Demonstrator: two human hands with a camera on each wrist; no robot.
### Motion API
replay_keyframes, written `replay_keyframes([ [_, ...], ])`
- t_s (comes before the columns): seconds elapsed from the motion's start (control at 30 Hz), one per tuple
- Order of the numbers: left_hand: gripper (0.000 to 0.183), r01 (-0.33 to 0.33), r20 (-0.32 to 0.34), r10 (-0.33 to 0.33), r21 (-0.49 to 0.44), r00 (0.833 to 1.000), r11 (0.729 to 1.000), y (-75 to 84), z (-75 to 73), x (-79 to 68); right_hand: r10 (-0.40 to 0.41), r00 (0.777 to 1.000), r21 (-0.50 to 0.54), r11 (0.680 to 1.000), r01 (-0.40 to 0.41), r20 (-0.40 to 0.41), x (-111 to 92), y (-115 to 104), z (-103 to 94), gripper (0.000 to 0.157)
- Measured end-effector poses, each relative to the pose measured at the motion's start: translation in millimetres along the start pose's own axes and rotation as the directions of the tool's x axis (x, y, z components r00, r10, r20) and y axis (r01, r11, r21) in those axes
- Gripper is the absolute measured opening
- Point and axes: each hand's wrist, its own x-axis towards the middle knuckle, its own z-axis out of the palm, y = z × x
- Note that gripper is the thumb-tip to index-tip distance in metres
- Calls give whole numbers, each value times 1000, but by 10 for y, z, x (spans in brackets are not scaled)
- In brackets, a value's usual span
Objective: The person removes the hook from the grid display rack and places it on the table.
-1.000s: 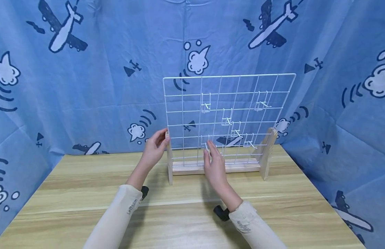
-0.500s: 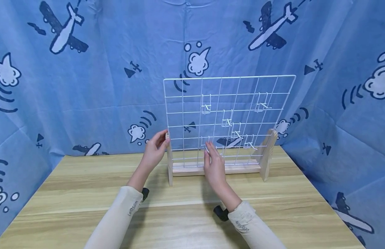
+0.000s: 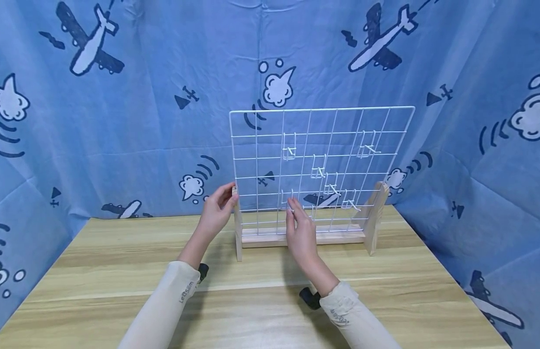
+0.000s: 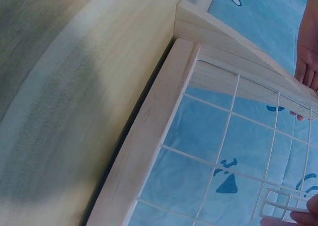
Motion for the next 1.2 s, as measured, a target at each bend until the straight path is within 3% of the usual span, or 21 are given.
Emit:
replay_keyframes([
  [0.2, 43, 38, 14, -38, -2, 999, 999, -5, 1, 27, -27, 999, 17, 999, 27, -22, 11, -20, -15, 31],
  [0.8, 42, 0, 8, 0, -21, 1000, 1000, -17, -34, 37, -36, 999, 65, 997, 36, -15, 26, -112, -109, 31],
  [1.2, 42, -2, 9, 2, -45, 1000, 999, -29, -26, 25, -44, 999, 49, 998, 44, 6, -25, -120, -295, 32],
])
